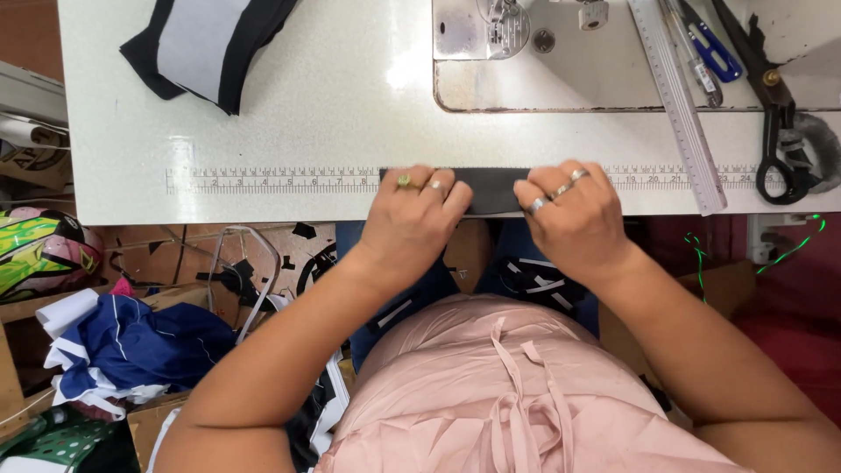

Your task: A person measures, marks, and cuts fabric strips at a sewing workstation to prepare them for assembly.

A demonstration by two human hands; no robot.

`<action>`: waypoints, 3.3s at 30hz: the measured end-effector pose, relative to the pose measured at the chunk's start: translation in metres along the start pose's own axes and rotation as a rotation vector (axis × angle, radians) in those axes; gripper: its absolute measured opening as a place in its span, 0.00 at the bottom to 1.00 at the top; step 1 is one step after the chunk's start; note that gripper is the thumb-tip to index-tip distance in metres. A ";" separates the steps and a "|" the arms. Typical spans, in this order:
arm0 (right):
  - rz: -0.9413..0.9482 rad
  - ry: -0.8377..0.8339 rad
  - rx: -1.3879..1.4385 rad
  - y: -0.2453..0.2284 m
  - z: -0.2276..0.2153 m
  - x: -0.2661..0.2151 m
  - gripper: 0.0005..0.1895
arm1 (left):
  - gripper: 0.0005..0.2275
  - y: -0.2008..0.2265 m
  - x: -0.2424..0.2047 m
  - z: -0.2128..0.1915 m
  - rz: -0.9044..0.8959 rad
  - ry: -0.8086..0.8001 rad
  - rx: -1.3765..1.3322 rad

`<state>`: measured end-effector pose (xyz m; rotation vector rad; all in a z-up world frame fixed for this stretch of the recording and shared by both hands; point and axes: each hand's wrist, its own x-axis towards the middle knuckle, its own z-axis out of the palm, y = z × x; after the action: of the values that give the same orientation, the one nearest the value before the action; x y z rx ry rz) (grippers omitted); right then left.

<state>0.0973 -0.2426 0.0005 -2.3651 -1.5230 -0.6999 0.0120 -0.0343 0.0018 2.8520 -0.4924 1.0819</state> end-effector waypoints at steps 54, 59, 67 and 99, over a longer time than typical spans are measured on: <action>0.150 -0.068 0.075 0.013 -0.010 -0.002 0.15 | 0.06 -0.015 -0.008 -0.005 0.010 -0.005 -0.095; 0.105 0.021 0.157 0.008 -0.001 -0.007 0.15 | 0.13 0.002 -0.013 -0.007 -0.002 -0.069 0.003; 0.020 0.015 0.137 -0.023 0.005 -0.005 0.20 | 0.23 0.014 -0.016 -0.005 -0.050 -0.180 0.010; 0.014 -0.207 0.088 -0.029 0.009 -0.016 0.32 | 0.33 0.014 -0.043 -0.009 -0.149 -0.367 -0.052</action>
<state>0.0685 -0.2387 -0.0171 -2.4414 -1.5803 -0.3866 -0.0286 -0.0342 -0.0209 2.9897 -0.3105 0.5159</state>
